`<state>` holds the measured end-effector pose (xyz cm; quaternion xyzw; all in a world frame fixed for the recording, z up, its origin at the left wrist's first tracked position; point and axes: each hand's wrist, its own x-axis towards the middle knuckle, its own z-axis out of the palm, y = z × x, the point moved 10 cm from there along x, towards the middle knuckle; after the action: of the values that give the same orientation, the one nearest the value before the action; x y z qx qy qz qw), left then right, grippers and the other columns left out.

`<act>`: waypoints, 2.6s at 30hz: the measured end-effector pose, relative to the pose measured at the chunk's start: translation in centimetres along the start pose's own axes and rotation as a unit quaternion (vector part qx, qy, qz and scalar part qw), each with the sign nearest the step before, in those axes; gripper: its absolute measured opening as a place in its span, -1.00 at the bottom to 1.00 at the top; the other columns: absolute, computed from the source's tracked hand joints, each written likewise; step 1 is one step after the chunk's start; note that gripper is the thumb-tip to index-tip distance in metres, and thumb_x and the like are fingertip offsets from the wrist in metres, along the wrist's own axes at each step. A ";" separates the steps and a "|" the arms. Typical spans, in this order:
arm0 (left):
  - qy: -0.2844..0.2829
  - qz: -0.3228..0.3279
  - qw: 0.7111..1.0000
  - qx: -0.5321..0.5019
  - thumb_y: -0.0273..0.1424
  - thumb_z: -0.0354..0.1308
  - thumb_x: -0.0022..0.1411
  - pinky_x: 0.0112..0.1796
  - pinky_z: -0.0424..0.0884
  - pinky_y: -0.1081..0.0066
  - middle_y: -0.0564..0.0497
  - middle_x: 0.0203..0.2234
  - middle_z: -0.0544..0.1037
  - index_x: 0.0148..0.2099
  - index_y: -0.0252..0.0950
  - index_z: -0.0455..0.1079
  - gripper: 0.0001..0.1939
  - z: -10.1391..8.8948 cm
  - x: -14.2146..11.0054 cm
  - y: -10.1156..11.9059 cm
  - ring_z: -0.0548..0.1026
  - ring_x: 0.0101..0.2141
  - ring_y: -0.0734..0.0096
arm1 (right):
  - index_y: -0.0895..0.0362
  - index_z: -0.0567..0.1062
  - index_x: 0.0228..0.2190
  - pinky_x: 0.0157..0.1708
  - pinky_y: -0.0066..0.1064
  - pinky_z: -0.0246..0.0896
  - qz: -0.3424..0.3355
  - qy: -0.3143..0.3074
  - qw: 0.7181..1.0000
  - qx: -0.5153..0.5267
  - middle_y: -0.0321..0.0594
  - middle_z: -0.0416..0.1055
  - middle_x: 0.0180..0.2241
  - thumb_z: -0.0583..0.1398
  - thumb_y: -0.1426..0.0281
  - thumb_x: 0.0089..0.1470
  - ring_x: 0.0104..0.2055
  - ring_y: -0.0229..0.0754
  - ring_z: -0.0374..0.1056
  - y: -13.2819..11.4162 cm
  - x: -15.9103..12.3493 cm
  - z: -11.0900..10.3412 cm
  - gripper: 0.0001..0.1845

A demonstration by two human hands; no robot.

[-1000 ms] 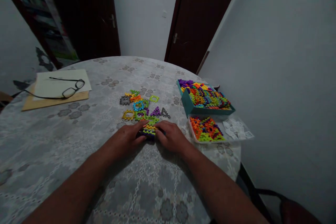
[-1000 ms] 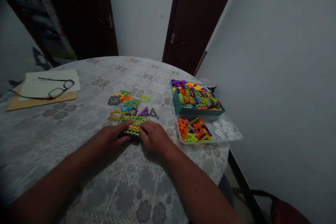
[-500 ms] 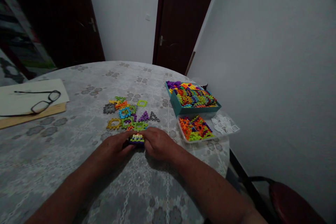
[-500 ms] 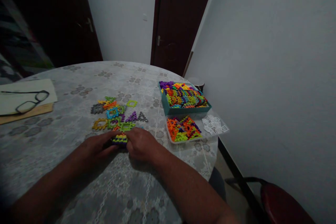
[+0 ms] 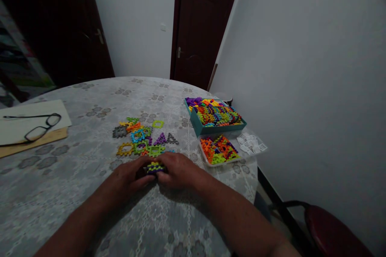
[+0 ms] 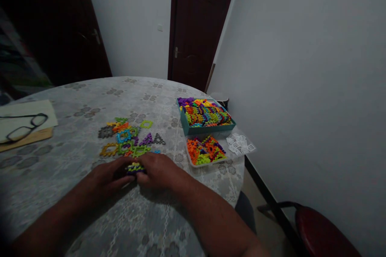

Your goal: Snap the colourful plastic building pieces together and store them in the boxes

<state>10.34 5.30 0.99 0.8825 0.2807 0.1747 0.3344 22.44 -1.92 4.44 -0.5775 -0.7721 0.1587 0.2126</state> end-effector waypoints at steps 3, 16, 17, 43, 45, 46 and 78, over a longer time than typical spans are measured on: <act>0.006 0.009 0.999 -0.030 -0.04 0.30 0.35 -0.23 0.54 0.26 -0.09 -0.17 0.75 0.26 -0.14 0.53 -0.47 -0.1 -0.1 0.1 0.65 -0.31 0.18 | 0.09 0.55 0.01 -0.05 -0.29 0.37 0.006 0.014 1.000 -0.015 -0.10 0.62 -0.03 0.34 0.36 0.27 -0.05 -0.06 0.49 -0.1 -0.7 -3.0 -0.71; 0.004 0.012 1.000 0.004 0.03 0.22 0.42 -0.15 0.59 0.17 -0.13 -0.18 0.75 0.19 -0.15 0.61 -0.50 0.0 0.1 0.0 0.67 -0.28 0.13 | 0.14 0.61 0.02 -0.22 -0.36 0.33 0.158 0.174 0.964 -0.128 -0.20 0.61 -0.23 0.29 0.32 0.18 -0.27 -0.14 0.44 19.3 -10.6 -28.3 -0.62; 0.003 0.010 1.000 0.008 0.04 0.21 0.42 -0.14 0.59 0.17 -0.13 -0.18 0.75 0.19 -0.15 0.61 -0.49 0.0 0.1 0.0 0.68 -0.27 0.11 | 0.15 0.63 0.01 -0.21 -0.36 0.35 0.181 0.170 0.959 -0.137 -0.19 0.63 -0.23 0.28 0.35 0.16 -0.27 -0.14 0.46 21.7 -11.5 -29.1 -0.62; 0.006 -0.001 1.000 0.014 0.05 0.18 0.43 -0.11 0.62 0.17 -0.17 -0.13 0.77 0.15 -0.14 0.64 -0.51 0.1 0.0 -0.3 0.73 -0.17 0.03 | 0.22 0.72 0.05 0.03 -0.33 0.49 0.263 0.152 0.926 -0.224 0.06 0.67 0.06 0.30 0.61 0.02 -0.11 -0.10 0.59 31.7 -15.5 -28.0 -0.47; 0.002 0.003 1.000 0.017 0.04 0.17 0.43 -0.13 0.61 0.18 -0.17 -0.15 0.77 0.14 -0.15 0.64 -0.51 0.1 0.0 0.0 0.73 -0.19 0.04 | 0.23 0.70 0.10 0.07 -0.33 0.48 0.258 0.151 0.927 -0.225 0.08 0.65 0.12 0.29 0.64 0.01 -0.02 -0.08 0.60 31.4 -15.4 -27.7 -0.41; 0.003 0.006 1.000 0.019 0.04 0.17 0.43 -0.15 0.61 0.19 -0.16 -0.16 0.77 0.14 -0.16 0.64 -0.51 0.1 0.1 0.2 0.72 -0.20 0.05 | 0.23 0.70 0.11 0.09 -0.33 0.48 0.257 0.152 0.927 -0.227 0.08 0.65 0.13 0.29 0.64 -0.01 0.02 -0.06 0.60 31.3 -15.3 -27.7 -0.39; 0.144 -0.020 0.973 0.178 -0.33 0.22 0.41 0.25 0.44 0.01 -0.23 0.03 0.68 0.08 -0.24 0.59 -0.74 -2.7 -0.6 -1.1 0.58 0.12 -0.02 | 0.08 0.53 0.21 0.32 0.14 0.31 0.037 0.151 0.982 -0.103 0.08 0.54 0.19 0.24 0.41 0.33 0.27 0.20 0.39 4.7 -0.6 1.4 -0.55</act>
<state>8.09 6.98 2.08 0.8877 0.3702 0.2401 0.1313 25.73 -1.18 0.80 -0.6421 -0.7212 -0.0031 0.2598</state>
